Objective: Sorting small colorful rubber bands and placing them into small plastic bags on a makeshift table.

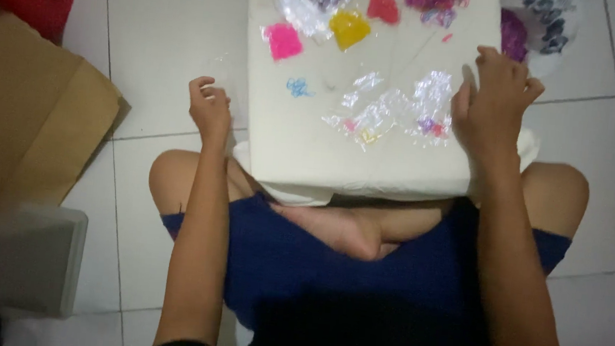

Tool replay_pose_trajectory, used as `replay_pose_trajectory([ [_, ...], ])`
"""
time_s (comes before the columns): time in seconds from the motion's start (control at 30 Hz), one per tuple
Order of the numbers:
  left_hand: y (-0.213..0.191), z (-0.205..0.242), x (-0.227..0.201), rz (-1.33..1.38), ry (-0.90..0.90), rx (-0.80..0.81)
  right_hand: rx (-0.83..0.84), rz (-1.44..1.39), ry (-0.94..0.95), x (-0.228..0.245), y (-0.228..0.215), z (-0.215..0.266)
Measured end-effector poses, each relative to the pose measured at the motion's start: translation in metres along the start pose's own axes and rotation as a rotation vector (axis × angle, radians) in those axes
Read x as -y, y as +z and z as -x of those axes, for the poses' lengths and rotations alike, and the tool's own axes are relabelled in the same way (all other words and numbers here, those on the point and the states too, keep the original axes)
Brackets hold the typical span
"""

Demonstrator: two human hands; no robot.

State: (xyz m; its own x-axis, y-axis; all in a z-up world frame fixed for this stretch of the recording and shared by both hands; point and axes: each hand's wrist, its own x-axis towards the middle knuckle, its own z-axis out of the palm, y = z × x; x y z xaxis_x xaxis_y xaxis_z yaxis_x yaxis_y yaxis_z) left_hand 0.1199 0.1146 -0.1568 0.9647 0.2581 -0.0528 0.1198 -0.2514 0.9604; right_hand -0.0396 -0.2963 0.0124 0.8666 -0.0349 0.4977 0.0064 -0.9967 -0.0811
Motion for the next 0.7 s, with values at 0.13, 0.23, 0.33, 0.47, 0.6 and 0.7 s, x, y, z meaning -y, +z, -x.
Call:
replay_pose_trajectory([
  [0.13, -0.016, 0.027, -0.044, 0.043, 0.135, -0.045, -0.023, -0.016, -0.003, 0.003, -0.003, 0.0],
  [0.23, -0.022, 0.059, -0.085, -0.026, 0.292, -0.173, -0.056, -0.042, -0.038, 0.002, -0.002, -0.001],
  [0.33, -0.022, 0.092, -0.124, -0.029, 0.388, -0.225, -0.043, -0.011, -0.025, -0.001, 0.004, 0.002],
  [0.47, -0.011, 0.114, -0.16, 0.108, 0.439, -0.188, -0.005, -0.01, 0.046, -0.002, 0.002, 0.004],
  [0.6, 0.002, 0.121, -0.183, 0.3, 0.384, -0.112, -0.021, -0.125, 0.034, 0.0, -0.001, -0.001],
  [0.7, 0.008, 0.118, -0.178, 0.345, 0.327, -0.123, 0.013, -0.117, 0.059, 0.008, -0.01, -0.005],
])
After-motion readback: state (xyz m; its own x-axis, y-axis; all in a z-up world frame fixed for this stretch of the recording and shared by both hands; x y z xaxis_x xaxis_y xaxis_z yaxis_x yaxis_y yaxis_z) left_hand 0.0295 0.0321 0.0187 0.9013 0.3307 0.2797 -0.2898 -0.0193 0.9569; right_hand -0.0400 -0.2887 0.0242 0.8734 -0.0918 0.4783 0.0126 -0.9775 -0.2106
